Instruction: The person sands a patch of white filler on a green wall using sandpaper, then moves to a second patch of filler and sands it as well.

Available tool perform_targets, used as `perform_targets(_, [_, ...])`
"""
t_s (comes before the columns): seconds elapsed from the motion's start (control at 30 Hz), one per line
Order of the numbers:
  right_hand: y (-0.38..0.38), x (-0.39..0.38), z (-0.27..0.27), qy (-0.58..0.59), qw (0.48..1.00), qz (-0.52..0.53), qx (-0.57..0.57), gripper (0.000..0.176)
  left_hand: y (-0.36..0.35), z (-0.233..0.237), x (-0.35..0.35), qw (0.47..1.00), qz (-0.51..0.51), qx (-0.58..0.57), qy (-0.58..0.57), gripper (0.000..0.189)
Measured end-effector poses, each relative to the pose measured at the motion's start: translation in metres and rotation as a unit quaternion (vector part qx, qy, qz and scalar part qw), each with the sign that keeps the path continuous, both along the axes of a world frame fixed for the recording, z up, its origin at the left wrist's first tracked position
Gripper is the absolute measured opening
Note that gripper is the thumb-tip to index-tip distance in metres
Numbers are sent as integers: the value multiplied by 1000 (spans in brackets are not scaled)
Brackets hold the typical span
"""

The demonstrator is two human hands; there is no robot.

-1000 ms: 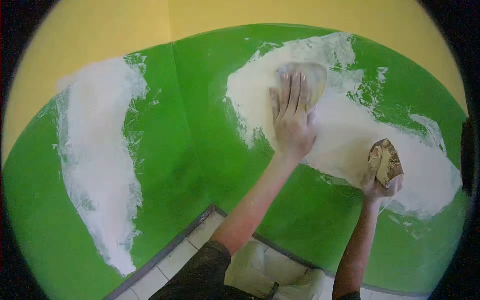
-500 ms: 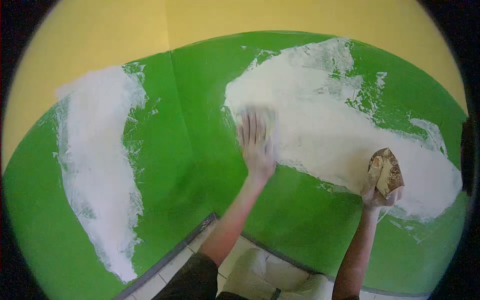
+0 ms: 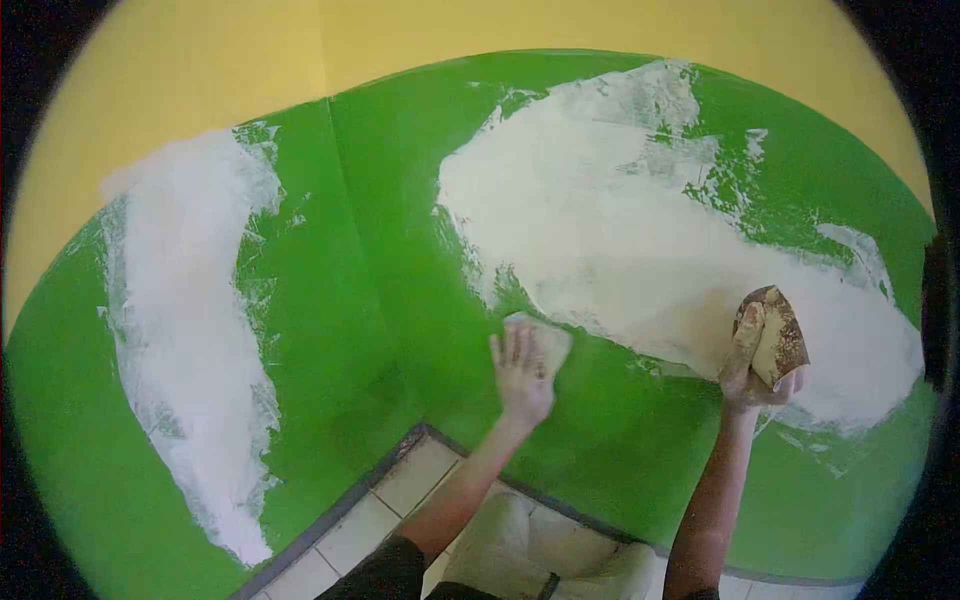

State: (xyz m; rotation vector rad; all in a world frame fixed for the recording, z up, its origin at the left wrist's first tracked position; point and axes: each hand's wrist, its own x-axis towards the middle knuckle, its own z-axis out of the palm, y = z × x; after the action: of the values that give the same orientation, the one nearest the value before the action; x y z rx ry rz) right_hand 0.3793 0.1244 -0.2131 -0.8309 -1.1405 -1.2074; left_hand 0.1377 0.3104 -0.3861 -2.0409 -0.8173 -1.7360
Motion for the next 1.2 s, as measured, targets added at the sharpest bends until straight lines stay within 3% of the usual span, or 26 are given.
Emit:
perform_targets(0.03, [6, -3, 7, -2, 1000, -4, 3, 20, 0, 19, -4, 1000, -4, 3, -2, 56])
perform_targets(0.1, [18, -18, 19, -90, 983, 51, 152, 20, 12, 72, -20, 982, -20, -90, -166, 56])
perform_targets(0.13, [10, -15, 14, -90, 984, 51, 148, 20, 24, 106, -31, 977, -5, -103, -185, 56])
perform_targets(0.2, [-9, -3, 6, -36, 999, -18, -33, 24, 32, 136, -33, 971, 11, -116, -207, 56])
perform_targets(0.27, [14, 10, -13, 9, 1000, -1, 20, 24, 24, 139, -12, 976, -24, -51, -209, 57])
perform_targets(0.33, [23, 9, -12, 59, 994, 14, 86, 24, -2, 72, 5, 990, 9, -93, -103, 58])
perform_targets(0.4, [8, -9, 0, 7, 998, -55, 25, 21, 3, 1, -8, 995, 50, -70, -48, 58])
perform_targets(0.43, [8, -16, 5, 5, 998, -60, 27, 21, -1, 1, -12, 995, 91, -45, 0, 59])
perform_targets(0.47, [8, -23, 9, 1, 1000, -17, 24, 19, 9, 10, -12, 994, 47, -64, -76, 58])
perform_targets(0.5, [5, -25, 10, -3, 999, 28, 18, 16, 12, 50, -14, 985, 4, -86, -150, 58])
perform_targets(0.53, [3, -22, 7, -3, 1000, 25, 16, 16, 20, 90, -24, 979, 12, -103, -173, 57])
perform_targets(0.6, [4, -15, 2, 112, 989, 45, -90, 16, 28, 146, -25, 973, 19, -120, -196, 56])
perform_targets(0.63, [0, -21, 8, 113, 988, 45, -90, 16, 28, 161, -17, 973, 4, -79, -216, 56])
perform_targets(0.67, [-5, -30, 21, 33, 997, 37, -61, 18, 25, 169, -9, 971, -11, -37, -235, 56])
perform_targets(0.7, [-7, -35, 29, -48, 998, 28, -31, 19, 13, 152, 1, 982, -59, -31, -177, 57])
perform_targets(0.73, [-3, -32, 30, -44, 998, 25, -26, 19, -4, 122, 11, 987, -108, -23, -118, 58])
perform_targets(0.8, [5, -26, 24, -87, 994, 35, 59, 22, -28, 46, 11, 997, -42, 19, 67, 59])
perform_targets(0.9, [0, -22, 24, -82, 996, -43, 10, 36, -10, 37, -1, 995, 21, -31, 96, 56])
perform_targets(1.0, [-3, -39, 44, -109, 994, -16, 30, 22, -5, 129, 0, 1000, 19, -18, -4, 56])
perform_targets(1.07, [4, -33, 38, -133, 988, -8, 79, 22, -15, 167, 11, 985, -27, -54, -161, 57])
perform_targets(1.2, [-8, -40, 41, -86, 995, -39, -1, 29, -47, 78, 25, 998, -17, -60, -29, 58])
